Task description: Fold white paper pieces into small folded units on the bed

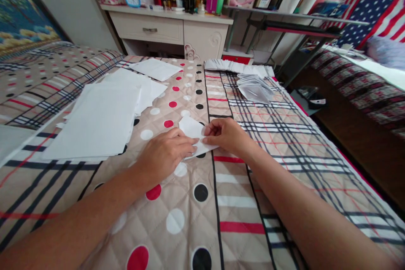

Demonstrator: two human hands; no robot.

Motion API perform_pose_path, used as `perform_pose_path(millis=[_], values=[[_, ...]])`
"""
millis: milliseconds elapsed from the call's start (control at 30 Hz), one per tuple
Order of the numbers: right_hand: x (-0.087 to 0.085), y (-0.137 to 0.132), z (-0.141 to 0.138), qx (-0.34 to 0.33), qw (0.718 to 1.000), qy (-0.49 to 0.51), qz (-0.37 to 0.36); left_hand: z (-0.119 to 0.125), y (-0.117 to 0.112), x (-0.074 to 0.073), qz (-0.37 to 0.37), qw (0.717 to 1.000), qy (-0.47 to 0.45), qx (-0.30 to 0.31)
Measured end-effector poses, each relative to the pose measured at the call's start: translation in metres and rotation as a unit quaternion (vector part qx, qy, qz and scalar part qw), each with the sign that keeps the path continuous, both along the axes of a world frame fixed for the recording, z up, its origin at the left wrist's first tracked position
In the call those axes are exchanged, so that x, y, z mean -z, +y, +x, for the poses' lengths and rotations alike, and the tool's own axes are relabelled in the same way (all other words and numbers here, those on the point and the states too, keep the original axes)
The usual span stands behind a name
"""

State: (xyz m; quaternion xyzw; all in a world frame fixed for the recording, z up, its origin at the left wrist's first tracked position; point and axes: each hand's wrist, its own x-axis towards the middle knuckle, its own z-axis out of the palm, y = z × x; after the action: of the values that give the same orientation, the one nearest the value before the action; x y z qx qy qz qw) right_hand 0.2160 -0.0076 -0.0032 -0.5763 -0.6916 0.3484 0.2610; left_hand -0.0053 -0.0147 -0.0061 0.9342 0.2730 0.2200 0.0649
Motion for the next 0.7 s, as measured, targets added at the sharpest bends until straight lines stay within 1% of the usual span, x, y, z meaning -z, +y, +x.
perform_pose_path(millis=[67, 133, 367, 567, 700], values=[[0.003, 0.004, 0.005, -0.012, 1.000, 0.013, -0.013, -0.001, 0.001, 0.001, 0.000, 1.000, 0.006, 0.000], [0.004, 0.006, 0.007, -0.017, 1.000, 0.004, -0.013, -0.001, 0.001, 0.002, 0.002, 1.000, 0.011, 0.000], [-0.009, 0.005, 0.011, -0.035, 0.997, -0.062, -0.017, -0.001, 0.000, 0.000, 0.001, 1.000, 0.021, -0.002], [-0.014, 0.004, 0.012, -0.046, 0.995, -0.084, -0.027, -0.001, 0.000, 0.000, 0.013, 1.000, 0.019, -0.005], [-0.021, 0.002, 0.012, -0.053, 0.993, -0.103, -0.032, -0.001, 0.000, -0.001, 0.015, 1.000, 0.020, -0.002]])
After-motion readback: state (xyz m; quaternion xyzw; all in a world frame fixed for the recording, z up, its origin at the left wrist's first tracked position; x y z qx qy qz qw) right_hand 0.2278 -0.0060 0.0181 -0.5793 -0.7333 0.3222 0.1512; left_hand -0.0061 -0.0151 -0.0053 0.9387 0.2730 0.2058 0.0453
